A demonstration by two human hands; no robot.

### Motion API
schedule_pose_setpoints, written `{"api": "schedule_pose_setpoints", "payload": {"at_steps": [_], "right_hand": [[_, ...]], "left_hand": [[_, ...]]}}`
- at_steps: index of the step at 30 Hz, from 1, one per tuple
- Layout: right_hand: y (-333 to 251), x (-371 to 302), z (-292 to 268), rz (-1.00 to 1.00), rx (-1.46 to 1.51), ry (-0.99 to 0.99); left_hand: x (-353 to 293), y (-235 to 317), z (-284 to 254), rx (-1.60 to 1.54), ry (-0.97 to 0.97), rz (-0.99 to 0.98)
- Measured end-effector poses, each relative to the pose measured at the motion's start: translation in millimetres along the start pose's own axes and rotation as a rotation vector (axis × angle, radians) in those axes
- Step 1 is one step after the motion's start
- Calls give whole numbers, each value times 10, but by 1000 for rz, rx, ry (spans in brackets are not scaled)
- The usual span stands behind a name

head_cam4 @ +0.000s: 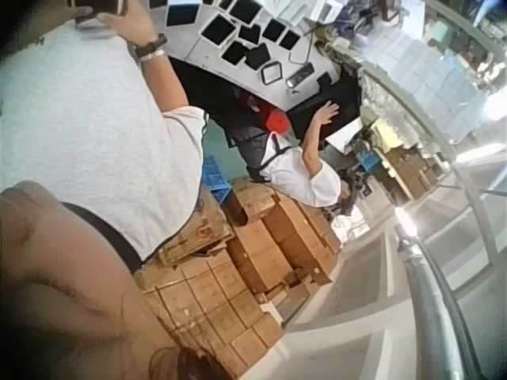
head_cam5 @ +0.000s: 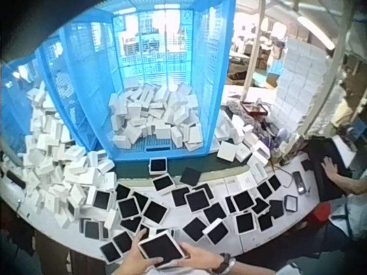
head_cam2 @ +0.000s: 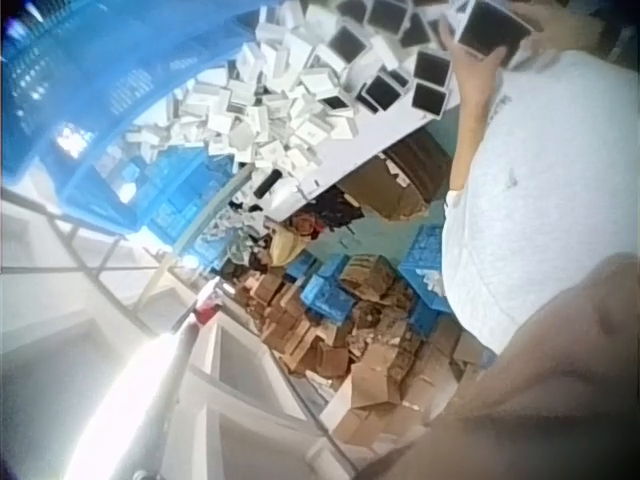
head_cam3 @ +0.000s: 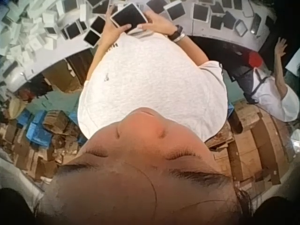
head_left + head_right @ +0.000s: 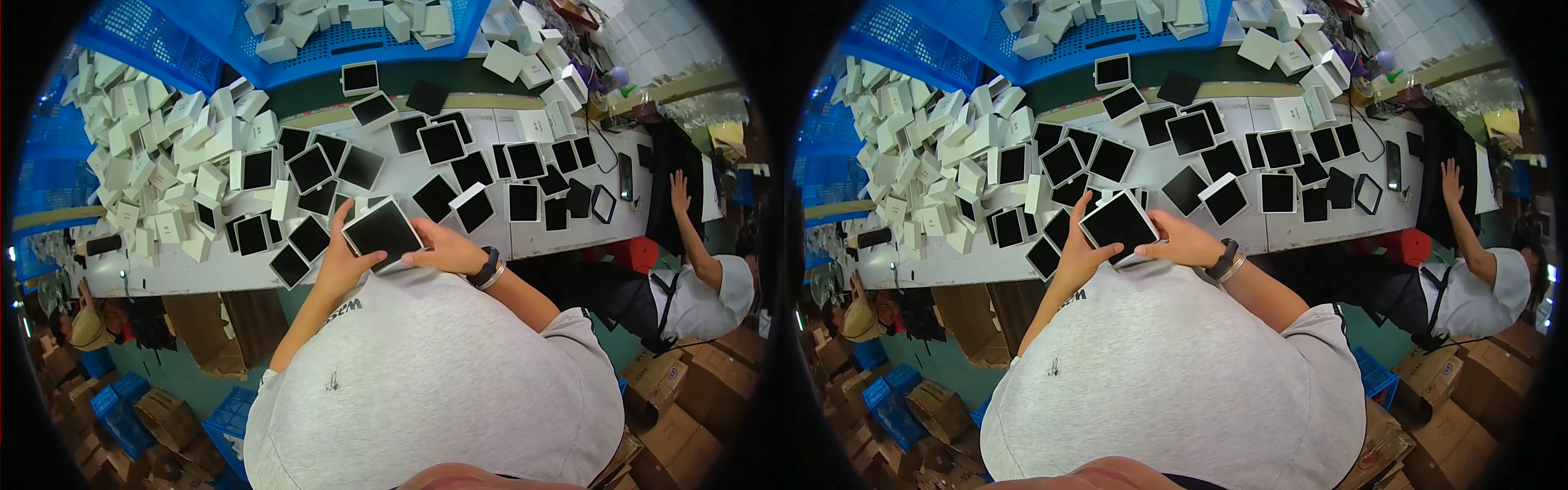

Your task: Placing black protective inserts into small white product boxes and stacking them.

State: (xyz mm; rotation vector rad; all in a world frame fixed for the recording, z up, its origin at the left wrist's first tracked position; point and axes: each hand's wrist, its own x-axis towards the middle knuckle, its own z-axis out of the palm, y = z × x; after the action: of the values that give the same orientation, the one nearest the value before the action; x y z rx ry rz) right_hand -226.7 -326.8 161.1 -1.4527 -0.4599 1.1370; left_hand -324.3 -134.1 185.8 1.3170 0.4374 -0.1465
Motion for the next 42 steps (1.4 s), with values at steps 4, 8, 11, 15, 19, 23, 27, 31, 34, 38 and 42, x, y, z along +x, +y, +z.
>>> {"api": "schedule_pose_setpoints", "payload": {"at_steps": [4,8,11,15,19,23,27,31,34,38,42], "right_hand": [[15,208,67,84,81,141],[44,355,122,173,88,103],[-26,360,184,130,-131,35],[91,569,214,21,-383,-79],[-226,981,-201,109,-454,-86],[-79,1806,-1386,-122,-282,618],[430,2466,-2375,-31,-939,892],[500,2715,-2381,217,-1115,770],[232,2631,-2232,253,-1020,663],[40,2099,-1921,-299,-721,841],[-146,1216,-1640,-208,-229,830]], "left_hand": [[-19,-171,-38,12,49,53],[47,-520,-241,107,58,134],[30,-259,-340,236,-35,-8],[100,-185,-479,409,-154,-57],[210,-137,-758,389,-12,-82],[501,41,-1182,867,214,201],[1373,571,-1453,873,503,496],[2585,1056,-1777,1219,583,763],[3585,1083,-2259,1594,651,778],[4214,816,-2939,1864,755,517],[4057,975,-2523,1863,552,312]]}}
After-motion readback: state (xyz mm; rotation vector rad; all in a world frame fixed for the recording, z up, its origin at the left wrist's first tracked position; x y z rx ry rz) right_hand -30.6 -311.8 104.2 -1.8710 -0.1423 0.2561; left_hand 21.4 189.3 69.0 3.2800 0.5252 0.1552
